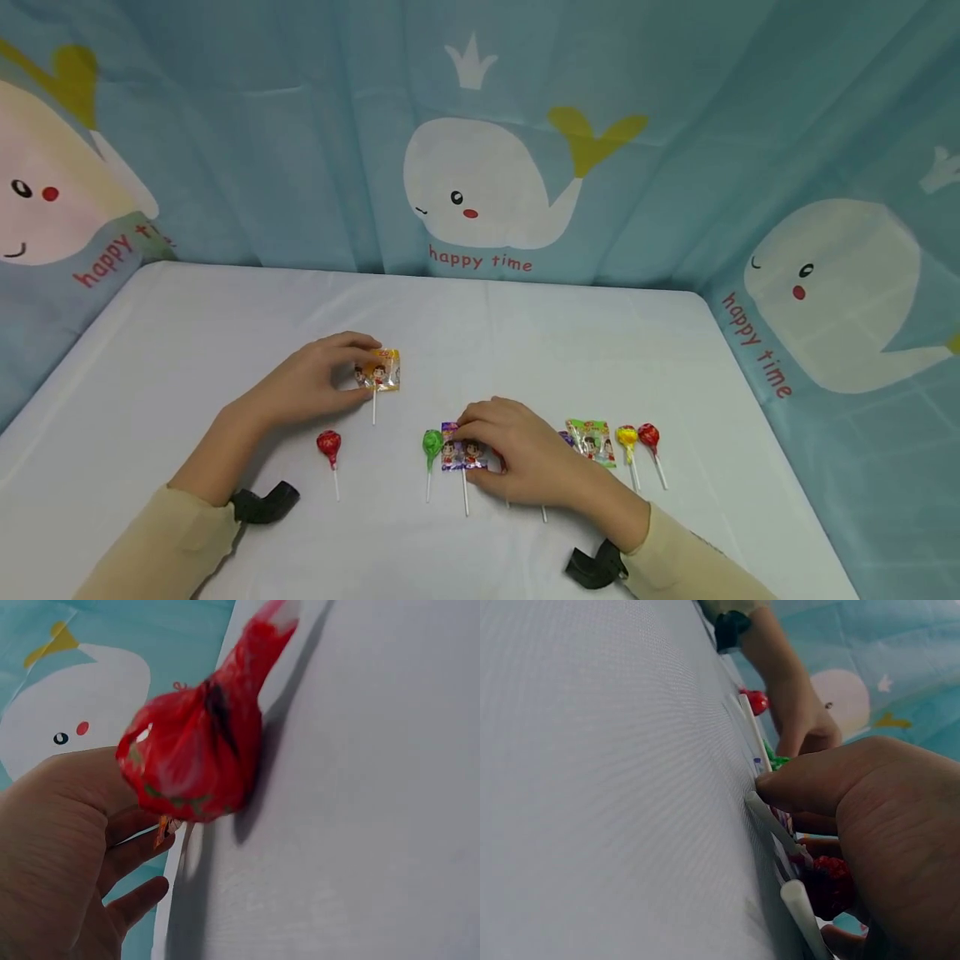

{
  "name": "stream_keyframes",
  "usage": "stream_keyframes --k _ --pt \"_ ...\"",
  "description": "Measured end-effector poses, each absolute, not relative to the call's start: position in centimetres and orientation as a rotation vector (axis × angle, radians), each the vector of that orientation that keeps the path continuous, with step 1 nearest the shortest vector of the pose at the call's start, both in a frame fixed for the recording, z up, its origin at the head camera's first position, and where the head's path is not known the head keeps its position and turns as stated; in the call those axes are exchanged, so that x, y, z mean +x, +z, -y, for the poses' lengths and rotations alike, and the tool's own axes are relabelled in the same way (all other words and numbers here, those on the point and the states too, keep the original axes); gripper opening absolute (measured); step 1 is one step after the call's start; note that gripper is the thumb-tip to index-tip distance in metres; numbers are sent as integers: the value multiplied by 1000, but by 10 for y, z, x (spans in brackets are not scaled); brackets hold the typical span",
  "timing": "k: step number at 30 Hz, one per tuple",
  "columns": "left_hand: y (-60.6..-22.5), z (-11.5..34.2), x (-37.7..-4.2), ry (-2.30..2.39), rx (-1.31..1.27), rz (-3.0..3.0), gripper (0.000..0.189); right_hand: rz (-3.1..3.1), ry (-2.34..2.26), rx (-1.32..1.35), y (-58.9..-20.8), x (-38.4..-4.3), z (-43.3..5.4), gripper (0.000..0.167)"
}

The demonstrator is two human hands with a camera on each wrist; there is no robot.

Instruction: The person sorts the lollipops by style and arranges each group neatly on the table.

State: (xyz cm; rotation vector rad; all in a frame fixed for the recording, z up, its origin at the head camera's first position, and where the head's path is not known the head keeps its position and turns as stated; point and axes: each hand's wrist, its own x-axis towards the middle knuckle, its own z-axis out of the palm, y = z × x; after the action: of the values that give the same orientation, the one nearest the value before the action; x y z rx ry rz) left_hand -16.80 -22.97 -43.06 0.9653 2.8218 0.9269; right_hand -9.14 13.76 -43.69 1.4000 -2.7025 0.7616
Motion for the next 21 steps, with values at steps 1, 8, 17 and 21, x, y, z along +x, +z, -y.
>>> stream_keyframes --k 1,8,17,21 --pt "-432 230 -170 935 956 -2819 41 2702 762 1401 -437 -91 -138 42" --pt "-437 234 -183 1006 901 -2777 40 2726 766 1387 -437 -91 -138 42" --pt "-439 229 -191 1027 885 -2733 41 2750 776 1382 -437 -90 -137 41" --pt "-439 225 -193 1018 891 -2725 42 2750 767 1379 -437 -91 -138 41"
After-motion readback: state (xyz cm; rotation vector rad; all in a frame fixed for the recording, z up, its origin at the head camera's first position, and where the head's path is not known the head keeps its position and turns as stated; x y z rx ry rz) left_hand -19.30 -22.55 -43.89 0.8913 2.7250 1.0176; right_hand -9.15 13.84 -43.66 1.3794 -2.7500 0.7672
